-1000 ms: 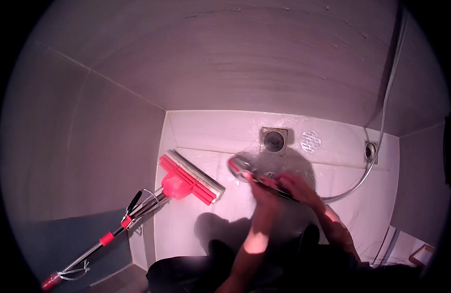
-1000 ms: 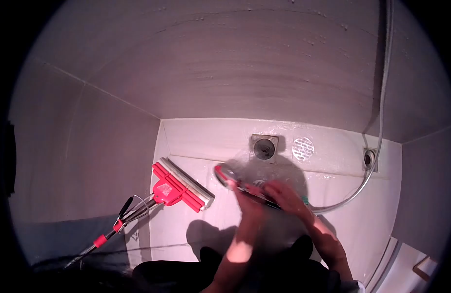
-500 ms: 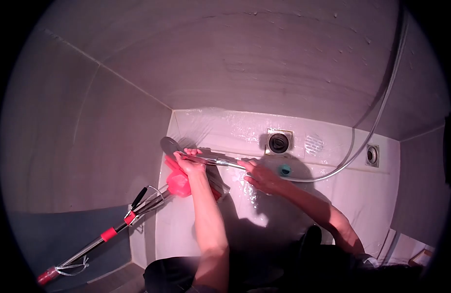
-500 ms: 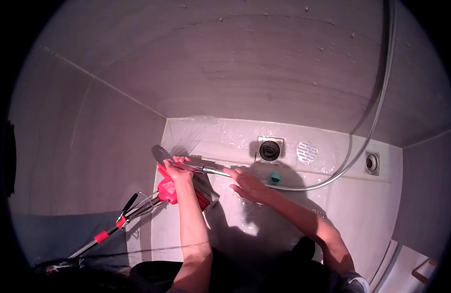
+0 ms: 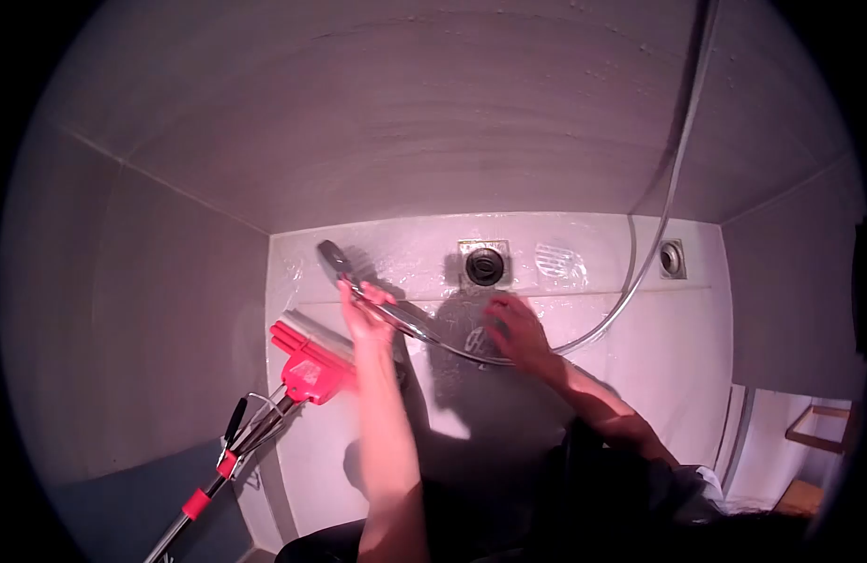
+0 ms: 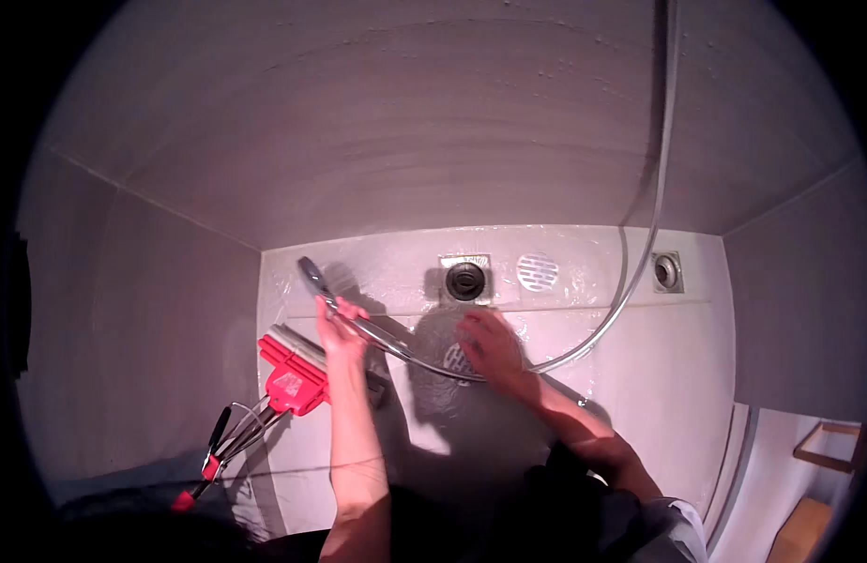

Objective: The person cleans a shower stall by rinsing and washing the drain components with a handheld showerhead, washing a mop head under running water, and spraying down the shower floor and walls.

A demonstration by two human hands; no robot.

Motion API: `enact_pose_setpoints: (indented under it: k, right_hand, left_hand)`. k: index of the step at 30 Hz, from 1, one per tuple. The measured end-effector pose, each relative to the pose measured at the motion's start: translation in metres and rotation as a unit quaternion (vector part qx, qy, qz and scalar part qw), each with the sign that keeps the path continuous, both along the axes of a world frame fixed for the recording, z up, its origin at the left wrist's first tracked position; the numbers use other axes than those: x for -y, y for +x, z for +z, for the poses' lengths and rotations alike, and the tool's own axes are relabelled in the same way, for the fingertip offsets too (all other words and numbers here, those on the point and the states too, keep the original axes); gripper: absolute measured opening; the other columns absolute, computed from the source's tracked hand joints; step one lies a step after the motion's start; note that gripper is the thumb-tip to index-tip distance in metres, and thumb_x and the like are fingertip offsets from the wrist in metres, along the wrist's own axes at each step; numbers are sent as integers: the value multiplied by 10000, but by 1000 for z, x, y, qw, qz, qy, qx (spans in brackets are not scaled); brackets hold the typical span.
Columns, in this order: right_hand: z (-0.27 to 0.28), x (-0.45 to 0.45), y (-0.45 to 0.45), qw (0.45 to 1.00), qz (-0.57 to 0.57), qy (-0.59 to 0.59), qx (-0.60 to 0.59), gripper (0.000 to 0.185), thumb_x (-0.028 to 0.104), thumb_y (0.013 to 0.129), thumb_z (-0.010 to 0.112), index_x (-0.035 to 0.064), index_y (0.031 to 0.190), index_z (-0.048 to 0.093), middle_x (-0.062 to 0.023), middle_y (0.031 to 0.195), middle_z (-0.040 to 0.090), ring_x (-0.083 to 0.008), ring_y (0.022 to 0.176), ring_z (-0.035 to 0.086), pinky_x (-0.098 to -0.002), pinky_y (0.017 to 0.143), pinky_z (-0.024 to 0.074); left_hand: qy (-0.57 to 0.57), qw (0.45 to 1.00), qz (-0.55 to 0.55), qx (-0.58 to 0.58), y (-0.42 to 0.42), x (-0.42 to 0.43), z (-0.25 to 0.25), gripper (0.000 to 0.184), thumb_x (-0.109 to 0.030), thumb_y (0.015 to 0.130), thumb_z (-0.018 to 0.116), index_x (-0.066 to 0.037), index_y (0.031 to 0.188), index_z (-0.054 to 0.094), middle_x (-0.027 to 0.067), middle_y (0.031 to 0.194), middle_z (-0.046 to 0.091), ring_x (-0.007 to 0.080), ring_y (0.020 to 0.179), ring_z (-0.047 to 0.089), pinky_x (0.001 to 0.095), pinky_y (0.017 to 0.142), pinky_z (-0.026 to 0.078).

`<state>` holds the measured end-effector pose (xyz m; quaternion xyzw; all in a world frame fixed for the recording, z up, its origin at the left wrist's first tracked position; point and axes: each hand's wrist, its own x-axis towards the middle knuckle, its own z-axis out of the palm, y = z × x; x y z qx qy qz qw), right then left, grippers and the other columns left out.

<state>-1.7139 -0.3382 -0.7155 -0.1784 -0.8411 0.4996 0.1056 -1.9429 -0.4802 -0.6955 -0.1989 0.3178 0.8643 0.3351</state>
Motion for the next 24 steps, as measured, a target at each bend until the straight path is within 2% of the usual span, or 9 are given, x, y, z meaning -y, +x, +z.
enact_pose_setpoints:
  k: [2,7,11,13,16,19,20,21,24]
  right_hand:
    - [0,-12,8,972,-77,218,-37,363,102,730,634,69,1083,560,-125,1105,508,-294,1041,480,-364,868,418]
    - [-27,-40,16,988,-3,157,2,380,58,725,631,44,1097,556,-128,1112,534,-265,1020,503,-360,853,440]
    - [-33,-57,-20,933,-172,-312,51,307,113,840,569,49,1139,539,-74,978,600,-150,807,581,-301,743,485]
    - [-26,-70,-34,760,-138,-628,-89,356,103,827,581,53,1172,510,-73,984,591,-148,794,584,-295,735,483]
    - [-32,-85,-24,724,-116,-671,-107,372,79,810,587,56,1170,498,-70,956,587,-150,772,589,-291,712,483]
    - [-30,-121,29,813,-264,-506,-113,350,75,793,607,57,1132,517,-59,934,582,-129,762,575,-278,695,473]
    - [-99,-160,59,929,-298,-160,-147,359,73,757,653,66,1092,522,-40,898,568,-108,739,550,-247,662,454]
    - [-73,-172,74,816,-499,-272,-106,359,61,715,696,69,1034,532,-18,849,543,-90,714,507,-223,626,432]
    - [-82,-234,140,769,-629,44,-100,296,126,698,717,25,924,554,-43,799,528,-135,686,476,-279,637,425]
  left_hand:
    - [-28,999,-19,17,36,-20,-20,375,-496,880,448,-134,783,473,-12,608,450,157,537,459,359,535,424]
    - [45,994,-89,55,125,-55,-54,398,-521,891,397,-143,791,470,6,602,448,172,516,430,359,537,407]
    - [-10,980,-152,131,185,-79,-36,502,-599,841,421,-118,710,475,-24,550,391,149,505,397,320,540,383]
    - [-27,976,-174,127,201,-87,-36,499,-603,838,425,-123,709,473,-26,551,392,145,502,385,312,540,373]
    - [-61,977,-127,158,215,-108,-9,486,-606,829,447,-136,709,477,-23,558,398,142,500,372,313,532,360]
    - [52,975,-188,108,213,-101,-37,328,-507,883,444,-185,835,480,-19,656,469,125,556,407,284,534,352]
    - [53,973,-193,111,214,-106,-29,328,-507,883,444,-185,835,480,-19,656,469,125,556,407,284,534,352]
    - [18,979,-179,98,214,-110,-10,330,-508,883,445,-183,837,483,-19,661,478,125,558,410,284,537,353]
    - [10,980,-177,94,216,-107,-27,335,-510,881,448,-181,839,486,-19,667,489,126,560,413,284,539,353]
